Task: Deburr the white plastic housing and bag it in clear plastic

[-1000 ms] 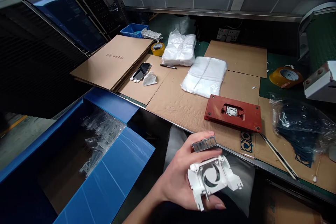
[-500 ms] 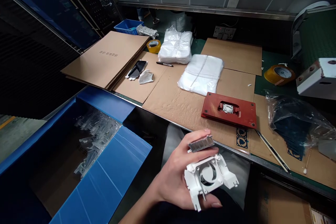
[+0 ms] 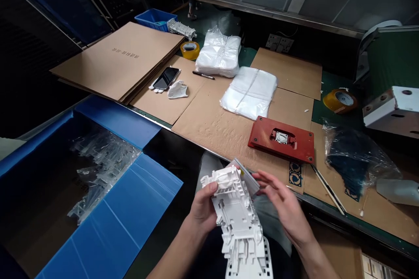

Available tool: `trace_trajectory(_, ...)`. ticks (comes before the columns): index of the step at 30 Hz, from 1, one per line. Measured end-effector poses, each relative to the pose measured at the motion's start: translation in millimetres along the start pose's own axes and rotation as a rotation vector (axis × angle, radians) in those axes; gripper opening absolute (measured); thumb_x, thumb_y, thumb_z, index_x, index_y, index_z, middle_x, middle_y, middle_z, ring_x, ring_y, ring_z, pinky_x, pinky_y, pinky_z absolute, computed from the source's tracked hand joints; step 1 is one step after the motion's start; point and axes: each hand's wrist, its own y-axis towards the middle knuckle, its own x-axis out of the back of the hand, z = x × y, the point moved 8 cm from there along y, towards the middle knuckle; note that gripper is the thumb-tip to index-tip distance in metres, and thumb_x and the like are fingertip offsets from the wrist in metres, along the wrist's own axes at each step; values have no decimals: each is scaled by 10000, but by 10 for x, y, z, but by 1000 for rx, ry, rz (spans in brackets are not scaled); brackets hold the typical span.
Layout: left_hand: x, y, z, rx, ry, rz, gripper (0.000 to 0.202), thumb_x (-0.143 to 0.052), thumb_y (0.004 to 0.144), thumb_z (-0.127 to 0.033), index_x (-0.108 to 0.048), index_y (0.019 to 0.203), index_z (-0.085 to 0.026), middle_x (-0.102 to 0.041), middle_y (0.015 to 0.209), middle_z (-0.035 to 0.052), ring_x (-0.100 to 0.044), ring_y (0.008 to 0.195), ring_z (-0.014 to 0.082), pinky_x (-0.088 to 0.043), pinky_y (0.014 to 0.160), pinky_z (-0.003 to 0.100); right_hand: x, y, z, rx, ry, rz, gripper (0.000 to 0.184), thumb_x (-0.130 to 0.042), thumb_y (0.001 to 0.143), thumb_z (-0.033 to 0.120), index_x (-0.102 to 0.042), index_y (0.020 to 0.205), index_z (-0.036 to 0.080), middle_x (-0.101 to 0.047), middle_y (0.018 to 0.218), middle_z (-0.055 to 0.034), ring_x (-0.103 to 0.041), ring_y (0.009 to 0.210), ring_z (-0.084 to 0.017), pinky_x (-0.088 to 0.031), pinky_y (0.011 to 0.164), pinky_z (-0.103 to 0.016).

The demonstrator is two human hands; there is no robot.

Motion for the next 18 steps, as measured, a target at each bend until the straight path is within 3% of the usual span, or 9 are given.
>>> trace_trajectory(3,53,-15,96,11,-20,-23,525,-791,706,-442,-718,1096,-99,-776,896,133,-724,957,358,-499,1005,518,-292,78,-145,-165,85,170,498,-775,835,450,-655,1274,249,-672,1307,-86,-637,1148,-242,-543,889,-313)
trace_trajectory(6,97,-60,58,-40,25,-60,600,-797,720,-345,-646,1261,-134,-758,1069,145,-702,1041,345,-511,986,467,-358,150,-288,-282,210,127,472,-868,741,371,-721,1147,178,-761,1026,-92,-690,845,-187,-548,691,-255)
trace_trajectory(8,125,-126,-101,-160,188,-93,670,-819,702,-326,-612,1322,-182,-684,1273,150,-626,1200,351,-495,1012,440,-328,217,-367,-335,280,65,441,-879,723,343,-733,1090,148,-763,918,-87,-675,714,-158,-540,602,-237)
trace_trajectory(11,92,-326,-452,-446,613,-144,674,-877,630,-281,-661,1261,-185,-529,1476,145,-425,1410,359,-389,1137,422,-296,411,-369,-326,287,25,402,-863,735,339,-728,1066,155,-759,953,-74,-676,662,-141,-526,515,-214)
trace_trajectory(14,49,-512,-577,-522,769,-144,700,-858,664,-223,-613,1319,-198,-629,1346,149,-606,1226,311,-481,1042,396,-358,691,-297,-274,288,-6,399,-887,697,301,-719,1030,157,-757,979,-64,-706,697,-150,-528,500,-198)
trace_trajectory(16,39,-594,-572,-505,729,-136,733,-837,692,-226,-558,1370,-209,-700,1191,133,-701,1009,271,-560,894,372,-464,847,-247,-222,307,-19,425,-892,686,311,-697,1040,179,-753,1037,-54,-729,796,-167,-572,589,-209)
trace_trajectory(18,9,-664,-580,-532,728,-143,744,-838,683,-236,-553,1369,-197,-717,1117,131,-716,930,270,-580,838,378,-584,909,-233,-194,320,-27,460,-893,679,340,-667,1053,197,-753,1054,-55,-734,906,-191,-606,724,-251)
